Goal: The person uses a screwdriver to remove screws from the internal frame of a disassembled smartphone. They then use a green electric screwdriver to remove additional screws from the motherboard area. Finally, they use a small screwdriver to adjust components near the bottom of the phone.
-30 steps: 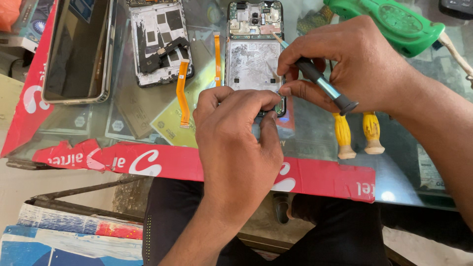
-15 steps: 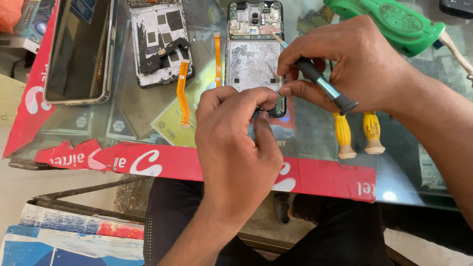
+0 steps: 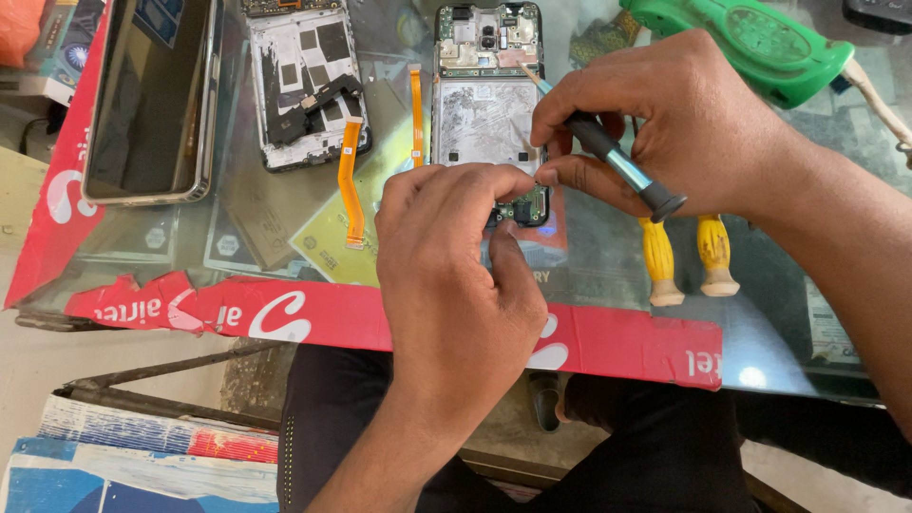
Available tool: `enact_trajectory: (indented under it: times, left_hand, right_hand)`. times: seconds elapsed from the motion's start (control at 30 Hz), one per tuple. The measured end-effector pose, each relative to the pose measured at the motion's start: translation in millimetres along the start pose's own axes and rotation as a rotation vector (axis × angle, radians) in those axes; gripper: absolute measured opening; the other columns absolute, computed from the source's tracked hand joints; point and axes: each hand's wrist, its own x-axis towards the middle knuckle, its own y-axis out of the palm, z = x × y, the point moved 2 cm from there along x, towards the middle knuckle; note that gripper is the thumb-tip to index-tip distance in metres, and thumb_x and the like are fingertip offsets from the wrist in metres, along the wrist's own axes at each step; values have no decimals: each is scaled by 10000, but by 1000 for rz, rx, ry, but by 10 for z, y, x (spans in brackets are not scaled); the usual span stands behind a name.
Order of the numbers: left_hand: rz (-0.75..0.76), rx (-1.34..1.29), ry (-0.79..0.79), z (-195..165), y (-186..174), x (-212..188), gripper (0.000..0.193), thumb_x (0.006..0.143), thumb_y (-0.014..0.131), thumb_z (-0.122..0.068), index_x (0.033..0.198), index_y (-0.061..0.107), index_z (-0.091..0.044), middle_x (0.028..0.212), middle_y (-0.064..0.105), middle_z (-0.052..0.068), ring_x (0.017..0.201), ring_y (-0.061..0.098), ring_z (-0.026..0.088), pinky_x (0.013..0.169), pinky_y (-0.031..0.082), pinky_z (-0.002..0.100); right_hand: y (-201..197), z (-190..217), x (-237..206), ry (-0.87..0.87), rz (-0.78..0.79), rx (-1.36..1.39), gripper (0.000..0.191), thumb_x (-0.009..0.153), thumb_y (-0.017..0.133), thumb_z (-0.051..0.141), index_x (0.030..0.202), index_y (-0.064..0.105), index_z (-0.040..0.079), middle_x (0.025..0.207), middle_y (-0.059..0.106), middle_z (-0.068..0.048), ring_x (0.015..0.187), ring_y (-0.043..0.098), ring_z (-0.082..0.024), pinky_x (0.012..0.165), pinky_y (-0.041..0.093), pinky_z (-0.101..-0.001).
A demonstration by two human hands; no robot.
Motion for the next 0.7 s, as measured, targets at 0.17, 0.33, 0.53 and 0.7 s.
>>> enact_trajectory:
  times: [0.17,0.33,0.53,0.7]
  left_hand:
    - [12,14,8,3,18,6,318,850,686,66,1140,640,-56,1054,700,61,1081,590,300,1031,444,432]
    - [12,42,29,-6,32,7,345,834,725,27,1159,630,-43,1043,689,80,1095,585,325,1013,430,444]
    - [22,33,25,14,32,-1,301,869,682,57,1149,630,-41,1012,688,74,1046,592,297,1007,431,435]
    - [-2,1,42,14,37,-39,320,887,592,119,1149,636,-58,983,714,40,994,583,248,950,439,371]
  right_hand:
    - [-1,8,1,-1,-1,-7,272,836,897,152,1020,736,33,891,740,-81,757,720,-159,662,557,-309]
    - [-2,9,3,0,2,6,277,831,897,158,1021,732,41,885,737,-76,757,719,-159,662,557,-306]
    - [-4,10,10,-8,2,-14,276,831,901,154,1015,730,41,882,738,-77,755,721,-159,654,553,-308]
    - [-5,18,3,-2,-6,10,266,845,892,147,1027,731,40,890,740,-76,759,723,-156,666,559,-306]
